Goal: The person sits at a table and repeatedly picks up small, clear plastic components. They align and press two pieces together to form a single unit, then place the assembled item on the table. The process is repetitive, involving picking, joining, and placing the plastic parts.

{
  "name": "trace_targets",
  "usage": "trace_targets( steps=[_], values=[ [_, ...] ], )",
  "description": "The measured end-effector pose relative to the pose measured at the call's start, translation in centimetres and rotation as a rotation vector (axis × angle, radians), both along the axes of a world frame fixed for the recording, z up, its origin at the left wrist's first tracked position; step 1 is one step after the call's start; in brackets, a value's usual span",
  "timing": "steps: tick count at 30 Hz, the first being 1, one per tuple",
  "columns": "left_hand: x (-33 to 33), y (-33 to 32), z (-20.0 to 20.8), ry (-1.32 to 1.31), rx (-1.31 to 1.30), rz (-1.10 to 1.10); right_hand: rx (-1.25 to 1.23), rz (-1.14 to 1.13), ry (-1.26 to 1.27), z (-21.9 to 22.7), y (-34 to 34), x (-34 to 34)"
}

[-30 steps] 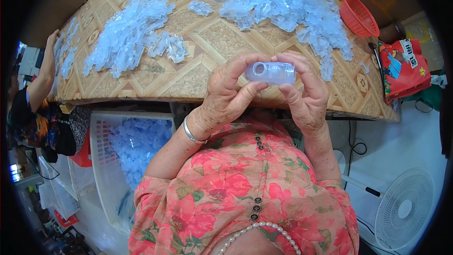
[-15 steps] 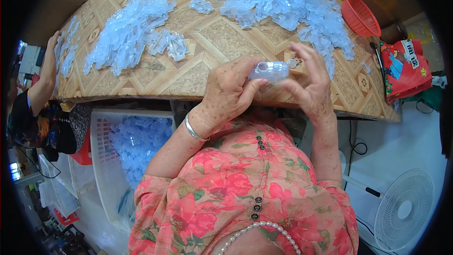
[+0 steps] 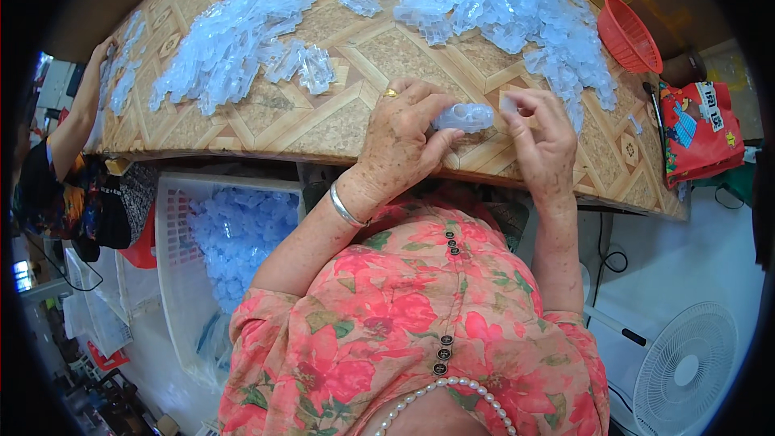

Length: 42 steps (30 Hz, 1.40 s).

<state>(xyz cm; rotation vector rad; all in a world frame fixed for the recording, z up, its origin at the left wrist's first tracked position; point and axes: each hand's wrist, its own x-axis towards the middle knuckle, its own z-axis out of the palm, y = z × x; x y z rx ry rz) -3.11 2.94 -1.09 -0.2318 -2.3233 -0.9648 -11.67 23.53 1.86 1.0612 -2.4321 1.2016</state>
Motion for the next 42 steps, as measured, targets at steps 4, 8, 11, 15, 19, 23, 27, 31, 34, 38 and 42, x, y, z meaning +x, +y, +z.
trace_targets(
  steps=[4, 8, 11, 15, 19, 23, 27, 31, 34, 38, 42],
  values=[
    [-0.1, 0.0, 0.0, 0.011, 0.007, -0.011, -0.079, 0.130, 0.119, -0.1, -1.9, 2.0],
    [-0.2, 0.1, 0.0, 0.036, 0.001, -0.021, -0.045, 0.125, 0.177, -0.3, -2.6, 1.6],
    [-0.1, 0.2, 0.1, 0.032, 0.016, -0.021, 0.001, 0.105, 0.201, -0.5, -2.8, 1.3],
    [-0.1, 0.3, 0.0, 0.050, -0.007, -0.005, 0.068, 0.144, 0.144, 0.5, -3.2, 1.3],
    [-0.5, -0.2, 0.1, 0.028, -0.043, -0.027, 0.259, 0.183, 0.168, 2.6, -3.8, 0.8],
    [-0.4, -0.3, -0.2, -0.055, 0.011, -0.044, 0.251, 0.187, 0.096, 2.4, -3.8, 0.8],
    [-0.5, -0.2, -0.6, 0.038, 0.000, -0.038, 0.106, 0.205, 0.005, 1.3, -3.0, 0.9],
    [0.1, -0.4, 0.5, 0.039, -0.009, 0.022, 0.024, 0.143, 0.053, 0.9, -2.6, 0.5],
    [0.8, -1.2, 1.5, -0.007, 0.004, 0.038, -0.035, 0.034, -0.177, 1.4, -1.2, -0.2],
    [1.5, -1.0, 2.7, -0.275, 0.125, -0.038, 0.045, 0.047, -0.388, 1.6, -0.8, -0.4],
    [1.1, -0.8, 2.6, -0.423, 0.275, -0.123, 0.081, 0.111, -0.758, 2.7, -2.0, 0.7]
  ],
)
